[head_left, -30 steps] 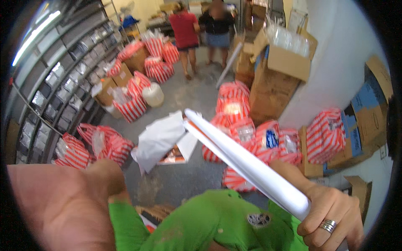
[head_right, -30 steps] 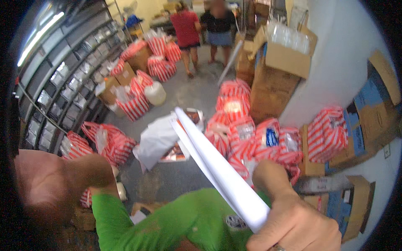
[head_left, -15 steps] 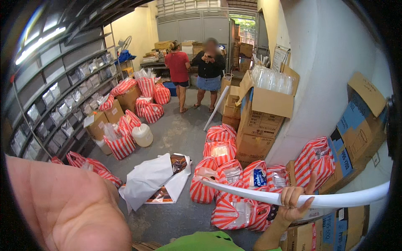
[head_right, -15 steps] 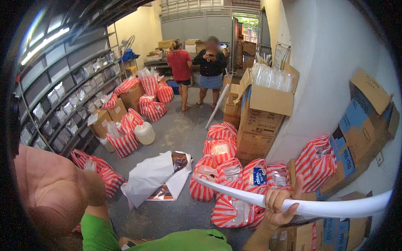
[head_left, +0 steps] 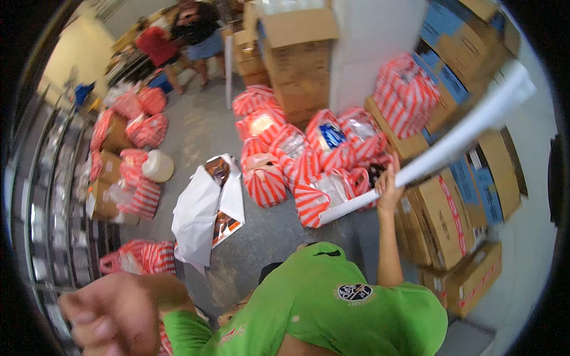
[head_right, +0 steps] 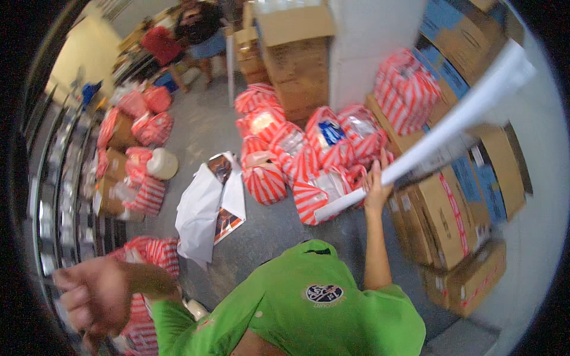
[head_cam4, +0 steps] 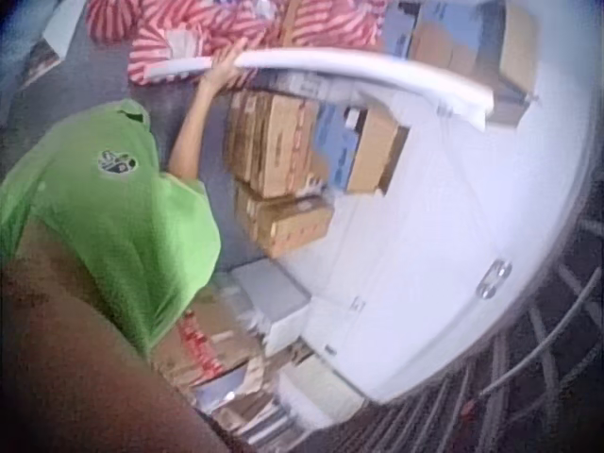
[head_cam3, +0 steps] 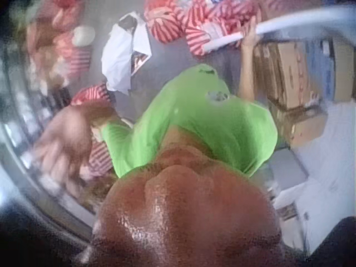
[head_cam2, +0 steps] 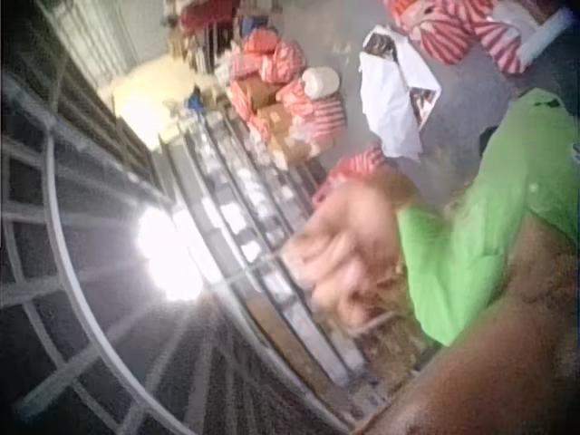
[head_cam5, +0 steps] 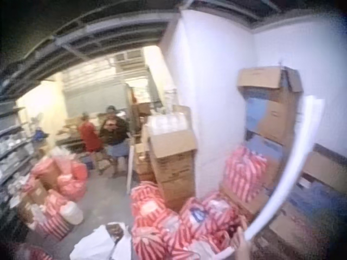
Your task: The person assembles a banner stand by inserting a white pole into a base and attaching a printed banner. They then use a stapler to secure the banner to the pole.
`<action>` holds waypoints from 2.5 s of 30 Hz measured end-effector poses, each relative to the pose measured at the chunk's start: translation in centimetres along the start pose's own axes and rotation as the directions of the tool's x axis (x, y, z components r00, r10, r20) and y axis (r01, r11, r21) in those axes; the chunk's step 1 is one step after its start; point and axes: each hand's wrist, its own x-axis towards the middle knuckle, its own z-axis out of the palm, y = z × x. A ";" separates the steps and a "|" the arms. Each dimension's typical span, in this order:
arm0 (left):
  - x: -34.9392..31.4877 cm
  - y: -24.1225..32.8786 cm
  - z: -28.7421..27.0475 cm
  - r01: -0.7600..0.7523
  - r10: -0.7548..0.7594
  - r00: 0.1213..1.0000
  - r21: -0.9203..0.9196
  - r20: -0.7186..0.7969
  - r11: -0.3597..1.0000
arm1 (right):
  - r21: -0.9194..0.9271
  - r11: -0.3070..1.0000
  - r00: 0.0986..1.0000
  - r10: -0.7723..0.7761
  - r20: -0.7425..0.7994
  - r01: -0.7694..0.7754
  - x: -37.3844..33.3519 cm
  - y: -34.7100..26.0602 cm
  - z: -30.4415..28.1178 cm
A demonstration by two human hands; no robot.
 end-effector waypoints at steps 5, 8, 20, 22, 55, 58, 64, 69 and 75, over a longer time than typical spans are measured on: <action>-22.1 8.5 -3.6 0.774 -0.909 -0.141 0.616 0.392 0.145 | -0.488 0.872 0.926 -0.159 -0.342 -0.030 0.9 3.9 -6.0; -35.6 16.9 -13.0 0.654 -0.361 -0.703 0.756 0.613 0.010 | -0.596 0.800 0.947 -0.240 -0.212 0.069 -1.6 4.5 -3.7; -34.8 33.4 -33.6 0.288 -0.227 -0.956 0.726 0.185 -0.624 | -0.763 0.529 0.197 0.848 0.493 -0.372 -19.3 21.9 4.4; -34.6 37.5 -35.9 0.436 -0.527 -0.850 0.571 0.007 -0.695 | -0.865 0.423 0.025 0.901 0.433 -0.271 -21.3 23.1 5.6; -37.4 51.5 -53.9 -0.197 -0.180 0.067 0.164 -0.981 -0.967 | -0.577 0.515 -0.051 0.773 0.633 0.634 -31.8 19.0 15.9; -37.4 50.1 -53.9 -0.169 -0.224 0.054 0.212 -0.973 -0.963 | -0.576 0.577 -0.091 0.747 0.658 0.579 -31.7 19.6 17.1; -36.4 48.4 -53.9 -0.018 -0.260 0.056 0.259 -0.964 -0.966 | -0.492 0.802 0.012 0.519 0.855 0.338 -29.8 20.4 24.6; -35.5 45.7 -53.0 0.437 -0.345 0.093 0.350 -0.934 -0.829 | -0.693 0.718 -0.046 0.692 0.721 -0.067 -29.2 12.0 32.2; -34.9 34.5 -52.7 0.823 -0.762 -0.477 0.083 -0.438 -0.562 | -0.692 0.710 -0.242 0.655 0.716 -0.127 -33.8 6.3 36.0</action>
